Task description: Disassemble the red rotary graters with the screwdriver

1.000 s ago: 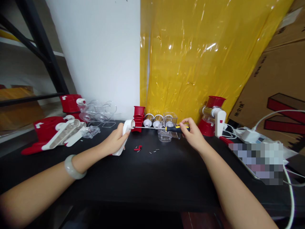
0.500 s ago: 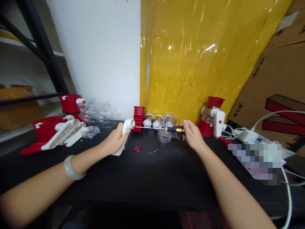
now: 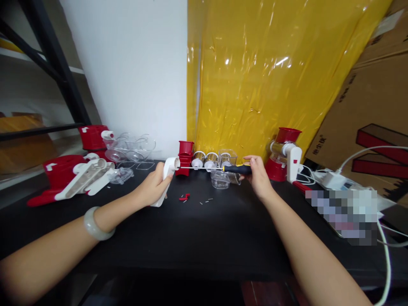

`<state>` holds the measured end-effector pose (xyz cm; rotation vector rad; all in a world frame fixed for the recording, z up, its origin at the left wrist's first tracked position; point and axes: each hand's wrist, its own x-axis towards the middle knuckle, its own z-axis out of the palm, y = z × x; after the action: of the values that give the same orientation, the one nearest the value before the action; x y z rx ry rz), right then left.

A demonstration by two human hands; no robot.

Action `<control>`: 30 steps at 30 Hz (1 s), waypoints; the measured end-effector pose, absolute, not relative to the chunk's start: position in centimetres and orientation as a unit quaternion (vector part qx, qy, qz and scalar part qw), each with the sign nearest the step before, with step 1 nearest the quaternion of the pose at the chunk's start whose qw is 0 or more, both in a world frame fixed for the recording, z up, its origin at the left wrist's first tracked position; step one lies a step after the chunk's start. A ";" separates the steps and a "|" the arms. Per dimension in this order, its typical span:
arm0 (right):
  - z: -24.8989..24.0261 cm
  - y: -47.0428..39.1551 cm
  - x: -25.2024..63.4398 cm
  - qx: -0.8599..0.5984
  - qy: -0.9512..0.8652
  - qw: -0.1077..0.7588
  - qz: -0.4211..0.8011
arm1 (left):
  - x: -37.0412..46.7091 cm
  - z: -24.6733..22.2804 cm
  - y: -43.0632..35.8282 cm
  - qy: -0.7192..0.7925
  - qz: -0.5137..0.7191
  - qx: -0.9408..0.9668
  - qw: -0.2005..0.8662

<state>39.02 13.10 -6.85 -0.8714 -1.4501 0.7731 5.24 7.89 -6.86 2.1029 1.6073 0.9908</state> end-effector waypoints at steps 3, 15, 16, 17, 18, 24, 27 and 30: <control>-6.7 12.8 39.1 -0.455 -0.657 0.526 0.292 | 5.3 -6.9 7.9 0.563 0.344 0.734 0.160; -6.8 13.1 39.2 -0.357 -0.650 0.580 0.338 | 5.2 -6.8 8.0 0.568 0.346 0.730 0.161; -6.8 13.1 39.2 -0.363 -0.640 0.581 0.348 | 5.2 -6.8 8.0 0.567 0.344 0.731 0.163; -6.8 13.1 39.2 -0.378 -0.632 0.577 0.353 | 5.2 -6.9 8.0 0.565 0.343 0.732 0.165; -6.8 13.1 39.1 -0.400 -0.630 0.565 0.353 | 5.2 -6.9 8.0 0.563 0.343 0.733 0.165; -6.9 13.0 39.2 -0.486 -0.675 0.495 0.250 | 5.1 -6.8 8.1 0.567 0.353 0.728 0.154; -7.0 13.3 39.4 -0.437 -0.668 0.542 0.262 | 5.1 -6.6 8.1 0.568 0.352 0.729 0.146; -7.2 13.6 39.8 -0.399 -0.689 0.550 0.254 | 5.1 -6.6 8.0 0.568 0.359 0.725 0.152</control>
<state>39.82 13.60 -7.21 -0.9447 -1.6305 0.6007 5.12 8.02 -6.58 2.0792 1.6293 1.0306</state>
